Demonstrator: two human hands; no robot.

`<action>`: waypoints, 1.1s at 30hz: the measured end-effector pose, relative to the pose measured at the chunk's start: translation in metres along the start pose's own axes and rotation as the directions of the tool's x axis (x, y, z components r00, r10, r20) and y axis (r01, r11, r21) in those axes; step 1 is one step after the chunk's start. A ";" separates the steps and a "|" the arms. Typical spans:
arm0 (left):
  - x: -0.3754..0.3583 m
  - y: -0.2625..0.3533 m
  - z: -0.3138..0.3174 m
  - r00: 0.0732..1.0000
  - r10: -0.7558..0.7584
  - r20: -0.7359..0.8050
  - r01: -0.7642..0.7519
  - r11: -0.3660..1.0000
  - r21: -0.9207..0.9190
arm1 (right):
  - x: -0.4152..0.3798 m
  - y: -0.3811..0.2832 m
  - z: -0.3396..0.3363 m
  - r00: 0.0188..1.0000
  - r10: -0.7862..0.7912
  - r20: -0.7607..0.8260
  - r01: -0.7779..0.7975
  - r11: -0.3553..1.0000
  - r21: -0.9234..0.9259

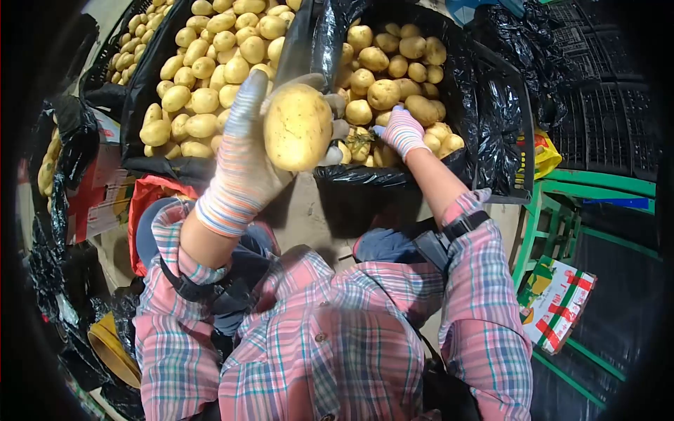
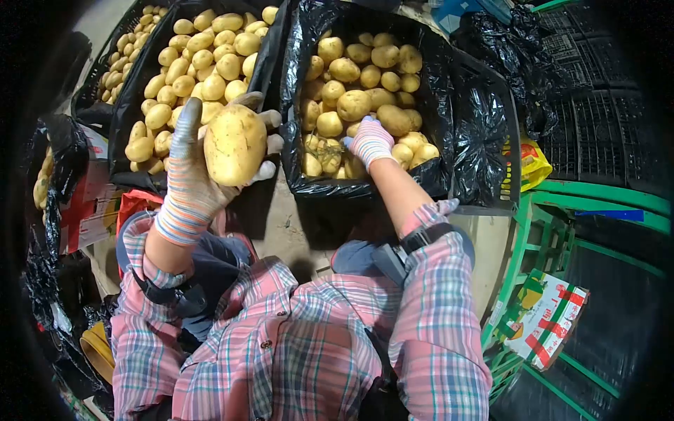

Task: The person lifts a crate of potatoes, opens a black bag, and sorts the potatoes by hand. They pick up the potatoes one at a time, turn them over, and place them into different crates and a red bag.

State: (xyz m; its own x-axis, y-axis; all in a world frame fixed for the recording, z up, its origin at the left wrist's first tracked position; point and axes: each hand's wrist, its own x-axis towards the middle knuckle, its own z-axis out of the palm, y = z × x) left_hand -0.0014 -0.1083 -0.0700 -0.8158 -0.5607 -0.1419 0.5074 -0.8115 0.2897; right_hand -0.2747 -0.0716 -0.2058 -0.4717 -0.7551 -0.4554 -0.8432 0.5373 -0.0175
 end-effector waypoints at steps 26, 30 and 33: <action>-0.013 -0.020 0.026 0.988 0.009 -0.157 0.059 0.902 0.427 | -0.114 -0.011 -0.137 0.759 -0.450 -0.471 0.561 0.086 0.823; -0.004 0.002 0.018 0.983 0.167 -0.075 -0.125 0.912 0.390 | -0.011 0.019 -0.097 0.749 -0.388 -0.538 0.655 0.560 0.508; 0.000 0.004 0.020 0.976 0.205 -0.071 -0.175 0.937 0.301 | 0.007 -0.008 -0.044 0.755 -0.624 -0.204 0.587 0.781 -0.213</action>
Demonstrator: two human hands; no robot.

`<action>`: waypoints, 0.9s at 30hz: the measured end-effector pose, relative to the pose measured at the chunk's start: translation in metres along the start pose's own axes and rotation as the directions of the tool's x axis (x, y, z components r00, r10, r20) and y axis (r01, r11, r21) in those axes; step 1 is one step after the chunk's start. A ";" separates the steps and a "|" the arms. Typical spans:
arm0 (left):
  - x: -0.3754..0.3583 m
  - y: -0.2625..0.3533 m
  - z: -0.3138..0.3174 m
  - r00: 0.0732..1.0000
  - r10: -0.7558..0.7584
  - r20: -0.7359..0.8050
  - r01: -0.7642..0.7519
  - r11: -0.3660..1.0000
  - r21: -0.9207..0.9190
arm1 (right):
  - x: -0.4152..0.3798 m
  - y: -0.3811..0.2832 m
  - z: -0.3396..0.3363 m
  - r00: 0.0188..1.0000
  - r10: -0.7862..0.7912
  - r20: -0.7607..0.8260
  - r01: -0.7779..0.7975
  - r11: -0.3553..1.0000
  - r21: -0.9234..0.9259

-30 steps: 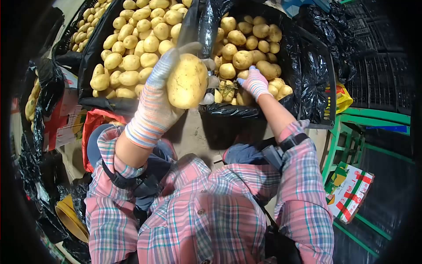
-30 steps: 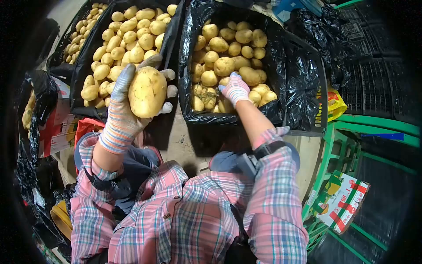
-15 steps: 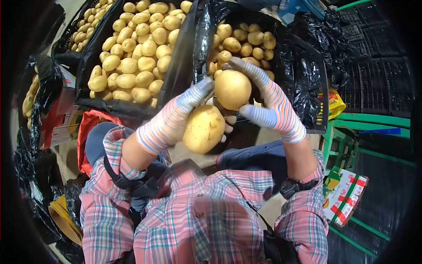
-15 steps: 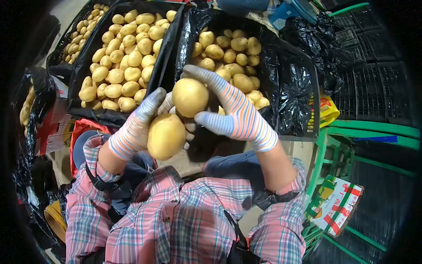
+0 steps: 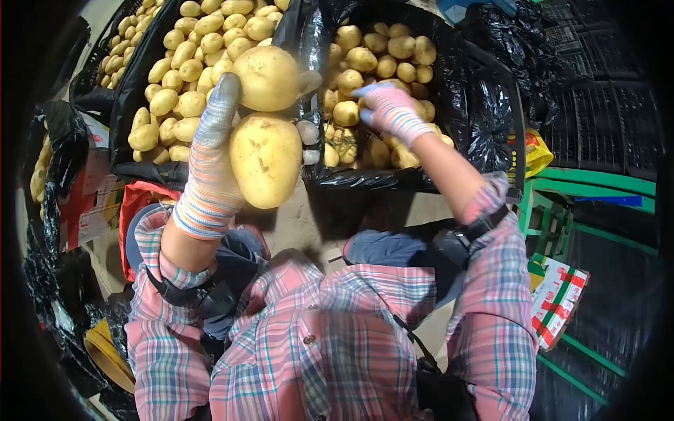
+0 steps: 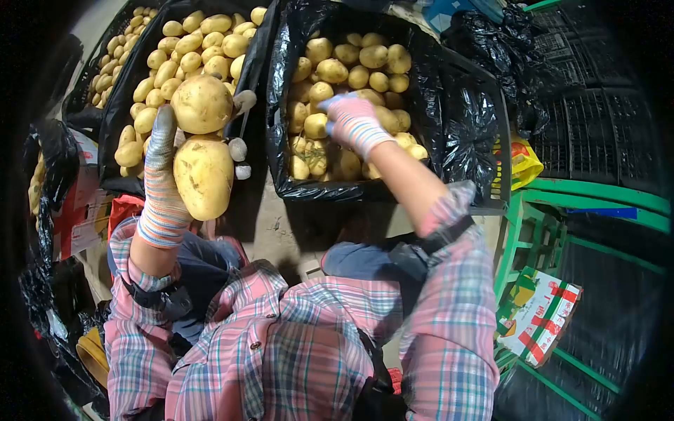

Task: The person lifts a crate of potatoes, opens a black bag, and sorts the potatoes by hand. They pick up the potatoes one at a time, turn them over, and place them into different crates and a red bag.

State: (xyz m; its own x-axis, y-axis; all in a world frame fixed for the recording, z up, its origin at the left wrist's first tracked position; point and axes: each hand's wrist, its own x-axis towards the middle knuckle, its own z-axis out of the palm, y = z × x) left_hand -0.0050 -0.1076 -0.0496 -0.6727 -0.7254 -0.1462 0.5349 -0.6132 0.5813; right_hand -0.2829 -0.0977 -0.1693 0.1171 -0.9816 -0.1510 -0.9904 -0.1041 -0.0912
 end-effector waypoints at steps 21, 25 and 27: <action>0.000 -0.015 -0.009 0.996 -0.073 -0.057 0.070 0.995 -0.065 | -0.097 -0.058 -0.105 0.913 -0.395 0.102 -0.337 -0.591 0.733; -0.002 -0.024 0.002 0.991 -0.052 -0.120 0.062 0.995 0.076 | -0.103 -0.071 -0.088 0.948 -0.296 0.114 -0.230 -0.394 0.890; -0.007 -0.022 0.004 0.985 -0.162 -0.056 0.167 0.978 0.121 | -0.106 -0.072 -0.120 0.959 -0.276 0.070 -0.121 -0.172 0.978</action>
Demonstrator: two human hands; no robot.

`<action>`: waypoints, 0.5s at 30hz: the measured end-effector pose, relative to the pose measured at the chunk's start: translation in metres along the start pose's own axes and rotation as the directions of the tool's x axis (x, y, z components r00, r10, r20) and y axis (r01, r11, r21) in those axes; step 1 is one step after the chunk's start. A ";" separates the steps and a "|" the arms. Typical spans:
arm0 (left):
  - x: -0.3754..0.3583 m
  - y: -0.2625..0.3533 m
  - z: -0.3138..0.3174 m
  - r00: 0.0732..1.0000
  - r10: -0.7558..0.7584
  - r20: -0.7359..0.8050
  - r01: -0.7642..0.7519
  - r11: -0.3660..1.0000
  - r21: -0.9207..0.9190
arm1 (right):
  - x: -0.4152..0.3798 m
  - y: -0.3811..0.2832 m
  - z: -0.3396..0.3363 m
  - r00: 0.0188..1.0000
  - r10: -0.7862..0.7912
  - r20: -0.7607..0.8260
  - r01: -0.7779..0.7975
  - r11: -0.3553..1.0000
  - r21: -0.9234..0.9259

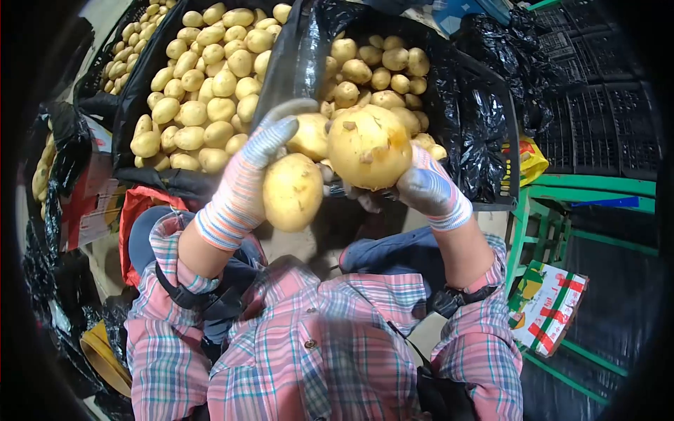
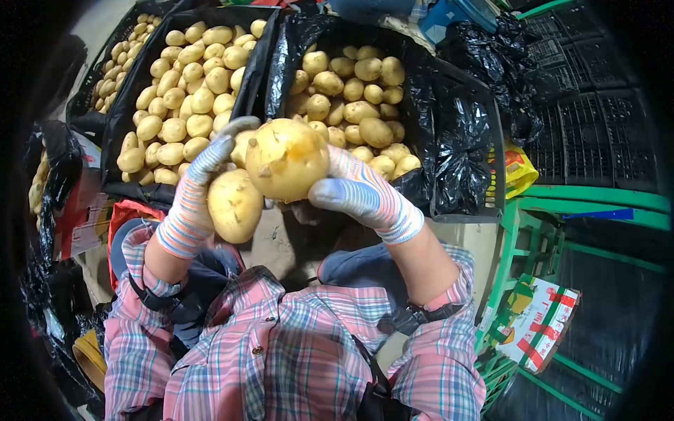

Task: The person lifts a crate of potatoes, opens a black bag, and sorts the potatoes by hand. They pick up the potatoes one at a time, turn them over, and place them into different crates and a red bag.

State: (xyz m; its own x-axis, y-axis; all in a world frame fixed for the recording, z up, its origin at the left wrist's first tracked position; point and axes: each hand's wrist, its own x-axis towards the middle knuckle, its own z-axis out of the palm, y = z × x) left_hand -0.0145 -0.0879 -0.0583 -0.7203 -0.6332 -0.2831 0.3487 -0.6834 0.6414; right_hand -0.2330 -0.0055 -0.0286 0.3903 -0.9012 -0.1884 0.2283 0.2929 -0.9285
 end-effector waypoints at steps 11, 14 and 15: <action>-0.006 -0.009 -0.001 0.983 -0.180 0.032 0.177 0.981 0.084 | 0.016 -0.009 0.014 0.972 -0.216 -0.098 0.145 0.867 -0.476; -0.006 -0.015 0.004 0.993 -0.078 -0.090 0.081 0.996 0.026 | 0.010 -0.022 0.026 0.930 -0.072 -0.359 -0.121 0.865 -0.486; -0.007 -0.016 0.004 0.993 -0.093 -0.069 0.094 0.995 0.016 | 0.020 -0.009 0.022 0.870 -0.421 -0.256 0.184 0.760 -0.623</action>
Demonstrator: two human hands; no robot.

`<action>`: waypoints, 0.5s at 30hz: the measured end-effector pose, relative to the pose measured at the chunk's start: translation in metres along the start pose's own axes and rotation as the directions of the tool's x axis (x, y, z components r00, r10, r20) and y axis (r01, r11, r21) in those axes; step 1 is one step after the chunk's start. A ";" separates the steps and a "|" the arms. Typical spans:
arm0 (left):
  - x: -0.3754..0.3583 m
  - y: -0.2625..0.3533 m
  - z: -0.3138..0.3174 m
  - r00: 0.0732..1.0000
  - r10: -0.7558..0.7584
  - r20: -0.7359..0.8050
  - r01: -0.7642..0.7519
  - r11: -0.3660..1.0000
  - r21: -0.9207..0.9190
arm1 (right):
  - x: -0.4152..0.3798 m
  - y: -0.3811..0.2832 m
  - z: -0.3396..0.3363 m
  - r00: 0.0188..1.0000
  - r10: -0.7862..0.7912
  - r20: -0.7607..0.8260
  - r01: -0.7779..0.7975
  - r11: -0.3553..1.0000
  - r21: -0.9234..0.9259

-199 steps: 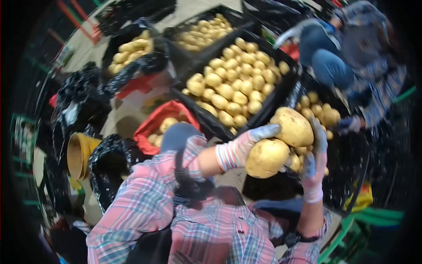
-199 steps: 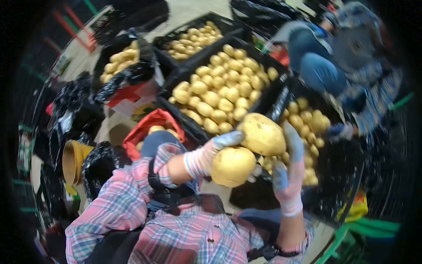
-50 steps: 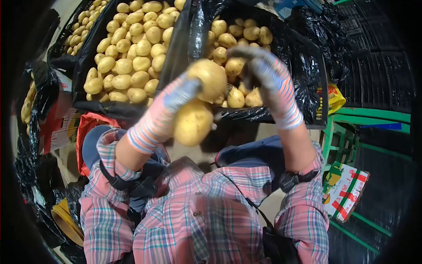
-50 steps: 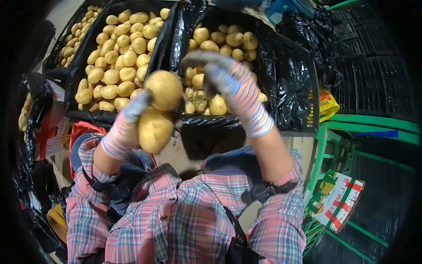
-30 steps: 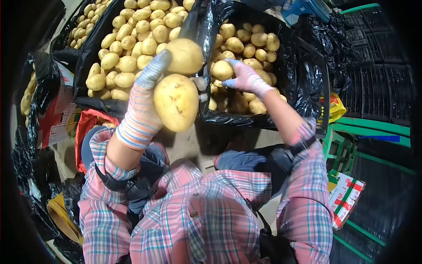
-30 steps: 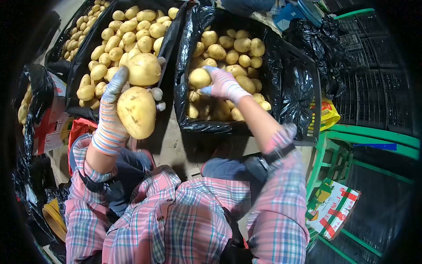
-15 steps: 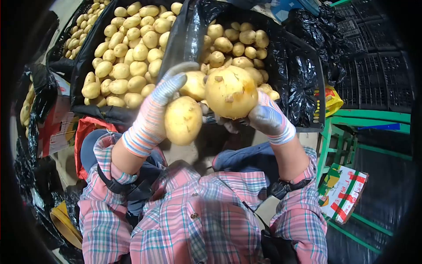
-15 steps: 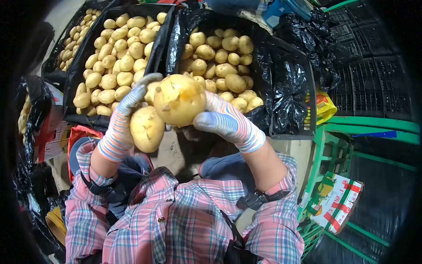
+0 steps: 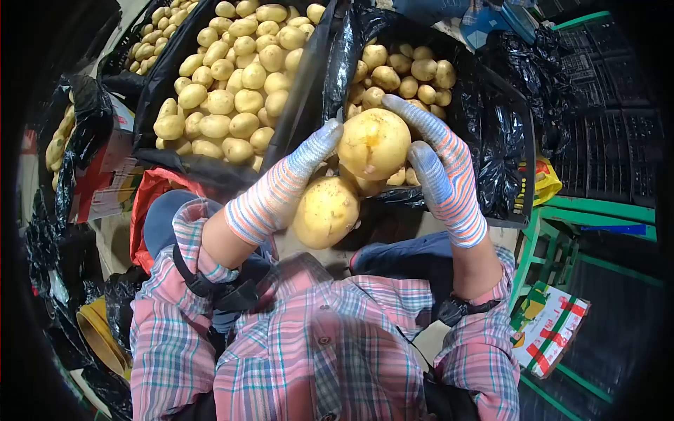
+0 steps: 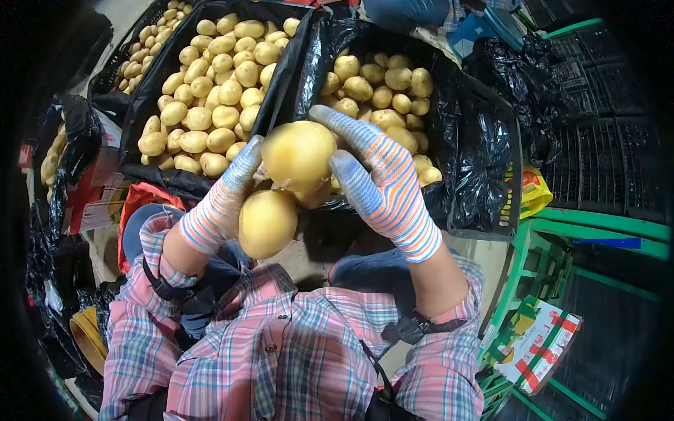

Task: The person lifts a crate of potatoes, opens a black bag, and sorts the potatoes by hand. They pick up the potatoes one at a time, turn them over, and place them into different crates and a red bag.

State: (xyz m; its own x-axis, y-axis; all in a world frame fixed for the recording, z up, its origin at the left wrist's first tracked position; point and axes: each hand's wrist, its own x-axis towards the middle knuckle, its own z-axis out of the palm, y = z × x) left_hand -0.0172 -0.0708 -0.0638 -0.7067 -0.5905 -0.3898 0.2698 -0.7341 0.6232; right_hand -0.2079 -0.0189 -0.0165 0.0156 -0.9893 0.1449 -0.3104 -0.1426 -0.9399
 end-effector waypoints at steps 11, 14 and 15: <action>-0.007 0.001 -0.002 0.991 0.009 0.133 0.035 0.945 -0.326 | 0.006 -0.006 0.023 0.818 -0.575 -0.013 0.510 0.736 -0.445; -0.013 0.005 0.002 0.989 -0.004 0.145 0.037 0.974 -0.225 | 0.006 0.000 0.035 0.904 -0.332 -0.268 0.353 0.935 0.034; -0.015 0.006 -0.003 0.977 -0.041 0.211 0.080 0.981 -0.178 | 0.007 -0.001 0.041 0.926 -0.215 -0.311 0.280 0.942 0.183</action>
State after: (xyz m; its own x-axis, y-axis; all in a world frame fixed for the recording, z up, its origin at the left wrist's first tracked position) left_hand -0.0034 -0.0672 -0.0563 -0.8394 -0.4755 -0.2632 0.3244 -0.8269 0.4593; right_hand -0.1690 -0.0271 -0.0274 -0.2145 -0.8758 0.4324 -0.1138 -0.4172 -0.9016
